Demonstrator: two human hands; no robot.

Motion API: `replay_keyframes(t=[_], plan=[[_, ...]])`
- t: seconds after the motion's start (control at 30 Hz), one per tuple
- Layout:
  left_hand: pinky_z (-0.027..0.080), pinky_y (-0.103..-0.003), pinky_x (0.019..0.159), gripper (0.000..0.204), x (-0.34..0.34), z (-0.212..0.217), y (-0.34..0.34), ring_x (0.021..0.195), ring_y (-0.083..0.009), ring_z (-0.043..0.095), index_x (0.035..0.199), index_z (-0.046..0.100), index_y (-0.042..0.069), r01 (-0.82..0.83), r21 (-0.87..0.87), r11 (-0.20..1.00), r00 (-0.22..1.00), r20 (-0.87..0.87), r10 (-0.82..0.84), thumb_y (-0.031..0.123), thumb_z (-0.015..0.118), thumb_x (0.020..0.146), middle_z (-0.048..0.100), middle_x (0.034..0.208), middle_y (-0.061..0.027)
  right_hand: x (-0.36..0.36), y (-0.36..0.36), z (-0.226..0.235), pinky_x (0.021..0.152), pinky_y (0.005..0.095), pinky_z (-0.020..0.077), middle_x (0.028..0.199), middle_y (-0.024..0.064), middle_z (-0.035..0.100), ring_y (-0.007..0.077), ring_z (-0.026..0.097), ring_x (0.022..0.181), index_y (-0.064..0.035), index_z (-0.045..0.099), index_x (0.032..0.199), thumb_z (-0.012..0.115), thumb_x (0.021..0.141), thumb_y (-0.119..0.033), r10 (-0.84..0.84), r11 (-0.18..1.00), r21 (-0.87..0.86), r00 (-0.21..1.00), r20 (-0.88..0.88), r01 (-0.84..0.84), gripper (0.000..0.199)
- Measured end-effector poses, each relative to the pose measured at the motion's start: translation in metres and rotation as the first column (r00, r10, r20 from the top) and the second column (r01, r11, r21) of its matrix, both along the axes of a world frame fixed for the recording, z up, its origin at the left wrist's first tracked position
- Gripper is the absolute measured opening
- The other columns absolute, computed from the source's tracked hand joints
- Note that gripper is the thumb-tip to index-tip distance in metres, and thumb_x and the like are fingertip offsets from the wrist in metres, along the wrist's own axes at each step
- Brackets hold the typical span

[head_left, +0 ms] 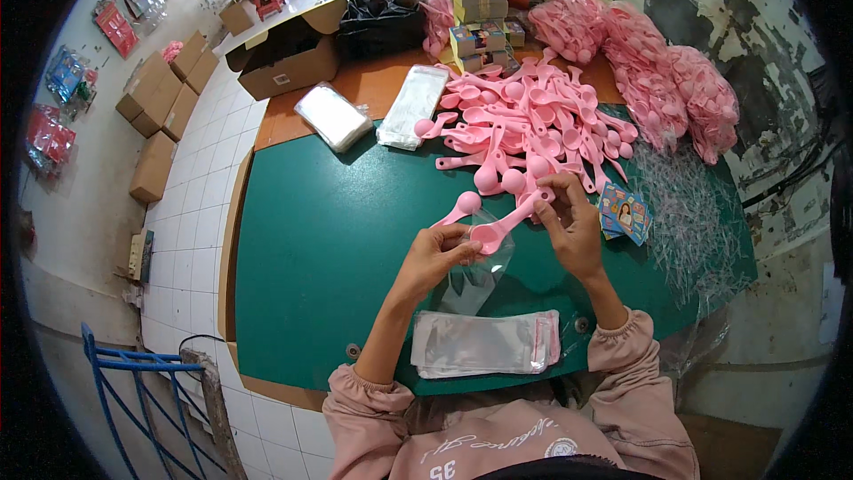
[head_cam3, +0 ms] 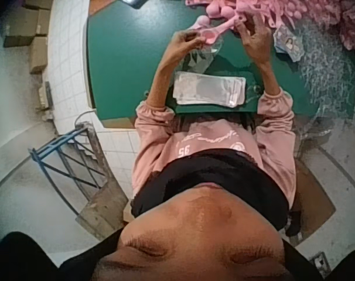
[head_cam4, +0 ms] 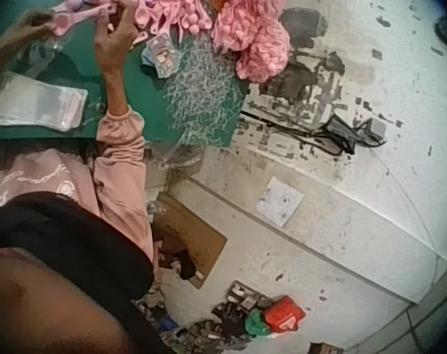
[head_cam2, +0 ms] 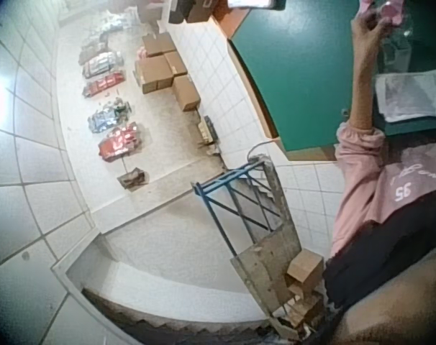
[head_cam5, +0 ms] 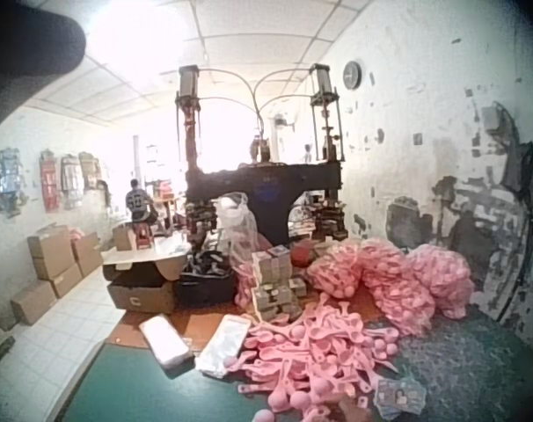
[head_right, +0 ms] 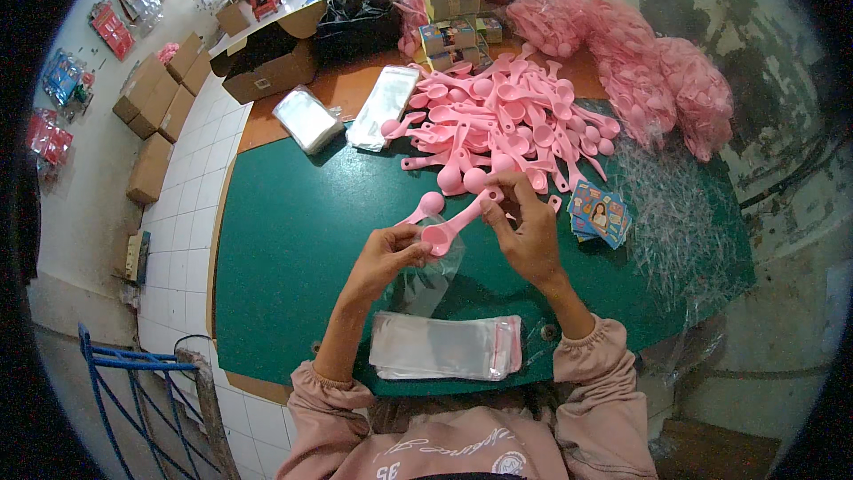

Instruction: The person repeatedly picks pink plastic spoons from a pile on a green table, places each spoon into a clear plastic bag, and adds a small yellow card into the bag before setting the sealed bag aside. The person handles the spoons and cards one at a time throughout the clip.

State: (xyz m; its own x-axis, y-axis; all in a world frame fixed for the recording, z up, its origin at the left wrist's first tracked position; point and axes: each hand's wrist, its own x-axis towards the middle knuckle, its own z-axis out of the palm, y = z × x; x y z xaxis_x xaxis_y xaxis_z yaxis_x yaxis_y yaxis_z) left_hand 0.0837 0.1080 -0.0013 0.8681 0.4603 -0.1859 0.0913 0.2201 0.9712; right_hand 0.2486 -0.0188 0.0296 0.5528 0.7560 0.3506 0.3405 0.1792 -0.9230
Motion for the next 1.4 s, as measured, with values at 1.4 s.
replay_keyframes(t=[1.4], plan=[[0.036,-0.017,0.055,0.032,0.003,0.040,-0.022,0.075,-0.0048,0.055,0.104,0.060,0.002,0.256,0.014,0.967,0.966,0.035,-0.256,0.025,0.041,0.094,0.064,0.088,-0.0060,0.024,-0.066,0.055,0.065,0.0239,0.0457,0.075,0.0066,0.059,0.0118,0.058,0.073,-0.0014,0.052,0.094,0.058,0.080,0.000,-0.322,0.925,-0.142,0.925,0.201,0.353,0.015]])
